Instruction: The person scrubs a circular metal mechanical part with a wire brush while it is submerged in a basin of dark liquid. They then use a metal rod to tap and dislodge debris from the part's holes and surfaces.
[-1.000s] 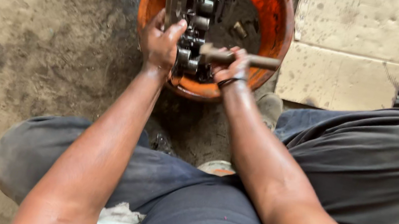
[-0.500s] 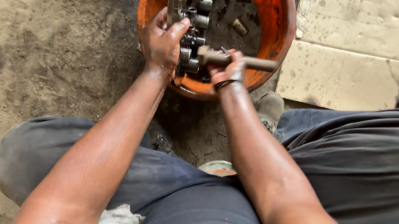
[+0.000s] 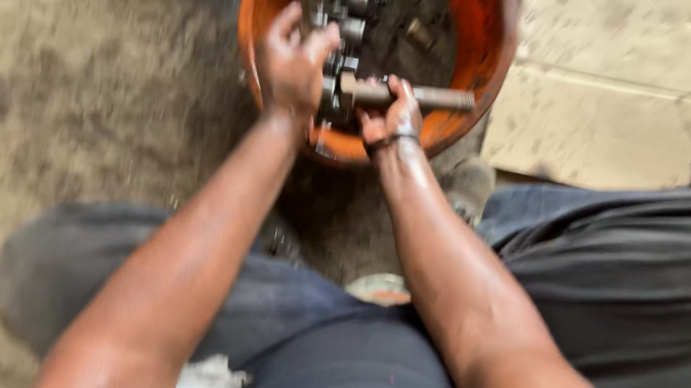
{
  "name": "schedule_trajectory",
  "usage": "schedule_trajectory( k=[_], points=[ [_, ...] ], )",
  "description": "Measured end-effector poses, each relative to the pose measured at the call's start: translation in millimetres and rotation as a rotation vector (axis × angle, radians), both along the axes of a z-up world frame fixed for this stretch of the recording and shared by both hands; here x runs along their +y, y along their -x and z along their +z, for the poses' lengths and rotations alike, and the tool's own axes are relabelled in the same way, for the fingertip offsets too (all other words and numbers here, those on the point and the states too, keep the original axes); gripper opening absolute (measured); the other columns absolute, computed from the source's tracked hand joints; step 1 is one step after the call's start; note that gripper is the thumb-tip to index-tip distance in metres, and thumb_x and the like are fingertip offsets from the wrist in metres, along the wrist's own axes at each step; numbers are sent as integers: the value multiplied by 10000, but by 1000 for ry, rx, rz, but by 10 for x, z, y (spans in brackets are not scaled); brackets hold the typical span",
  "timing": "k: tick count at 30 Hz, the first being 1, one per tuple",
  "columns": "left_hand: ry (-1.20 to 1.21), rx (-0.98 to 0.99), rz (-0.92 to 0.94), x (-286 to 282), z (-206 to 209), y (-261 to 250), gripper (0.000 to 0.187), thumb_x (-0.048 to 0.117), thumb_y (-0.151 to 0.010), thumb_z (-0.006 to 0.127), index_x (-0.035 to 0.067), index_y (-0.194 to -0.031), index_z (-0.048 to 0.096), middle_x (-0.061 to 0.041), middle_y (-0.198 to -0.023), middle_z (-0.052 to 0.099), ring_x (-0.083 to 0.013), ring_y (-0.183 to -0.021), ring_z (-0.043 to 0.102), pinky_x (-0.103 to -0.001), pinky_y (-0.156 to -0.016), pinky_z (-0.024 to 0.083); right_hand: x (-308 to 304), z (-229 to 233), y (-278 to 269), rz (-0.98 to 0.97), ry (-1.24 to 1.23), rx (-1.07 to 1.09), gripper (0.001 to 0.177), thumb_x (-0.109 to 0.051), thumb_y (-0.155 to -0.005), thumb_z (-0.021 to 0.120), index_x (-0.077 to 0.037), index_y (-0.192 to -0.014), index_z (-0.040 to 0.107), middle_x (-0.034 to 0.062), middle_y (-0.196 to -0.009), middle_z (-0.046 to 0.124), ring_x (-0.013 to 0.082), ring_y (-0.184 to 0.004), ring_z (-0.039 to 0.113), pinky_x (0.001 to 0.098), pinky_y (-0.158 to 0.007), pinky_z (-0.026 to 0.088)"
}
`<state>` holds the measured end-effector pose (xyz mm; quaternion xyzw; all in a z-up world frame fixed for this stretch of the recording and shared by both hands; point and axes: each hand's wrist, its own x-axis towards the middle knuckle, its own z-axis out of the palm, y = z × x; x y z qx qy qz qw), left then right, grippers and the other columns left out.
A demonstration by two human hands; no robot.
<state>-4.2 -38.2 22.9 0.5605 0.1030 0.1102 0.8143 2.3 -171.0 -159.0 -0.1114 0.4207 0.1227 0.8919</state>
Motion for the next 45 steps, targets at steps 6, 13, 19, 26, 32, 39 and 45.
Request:
schedule_trajectory(
  k=[6, 13, 19, 26, 32, 39, 45],
  points=[
    [-109, 113, 60, -56, 88, 27, 274, 5, -876, 692, -30, -1144, 642, -75, -981, 732, -146, -880, 701, -282, -819, 572, -1309, 35, -539, -432, 94, -40, 114, -119, -858, 533, -63, -761, 510, 87, -730, 547, 260, -666, 585, 422, -683, 590],
    [-154, 124, 94, -100, 80, -35, 279, -12, -840, 690, -10, -1113, 632, -51, -964, 718, -141, -853, 687, -287, -776, 591, 199, -59, 1, -79, -12, -97, 133, -161, -949, 617, -69, -855, 602, 149, -804, 660, 332, -892, 643, 477, -867, 603],
    [-161, 57, 30, -188, 152, 102, 278, -13, -839, 684, -12, -1117, 667, -46, -1000, 723, -131, -915, 688, -272, -842, 567, -466, -39, -324, -235, -144, -308, 224, -247, -768, 549, -117, -606, 462, 142, -611, 568, 346, -603, 619, 504, -626, 591],
    [-182, 81, 43, -79, 173, 104, 226, -29, -868, 686, -44, -1094, 693, -53, -953, 692, -145, -865, 642, -284, -815, 530, -1177, 56, -500, -473, -65, -107, 207, -256, -872, 430, -159, -691, 456, 63, -659, 576, 222, -603, 616, 423, -683, 602],
    [-149, 58, 83, 75, 31, 86, 295, -56, -836, 708, -28, -1126, 656, -56, -978, 724, -149, -871, 692, -292, -821, 595, 299, -60, -74, -96, -138, -175, 77, -3, -886, 526, -12, -810, 537, 150, -790, 614, 345, -829, 645, 531, -954, 563],
    [-145, 152, 75, 109, 81, 83, 344, -72, -872, 689, -84, -1212, 637, -120, -1047, 727, -185, -936, 708, -315, -883, 592, -1124, 398, -600, -284, 193, -23, 85, -76, -803, 478, -71, -738, 533, 91, -723, 601, 256, -732, 620, 456, -796, 566],
    [28, 100, 104, -83, 18, 14, 411, -73, -804, 701, -55, -1202, 599, -111, -1024, 707, -171, -910, 703, -310, -848, 589, -109, 83, -323, -235, -2, -178, 62, -72, -858, 522, -36, -824, 484, 130, -763, 623, 298, -775, 638, 462, -850, 562]
  ],
)
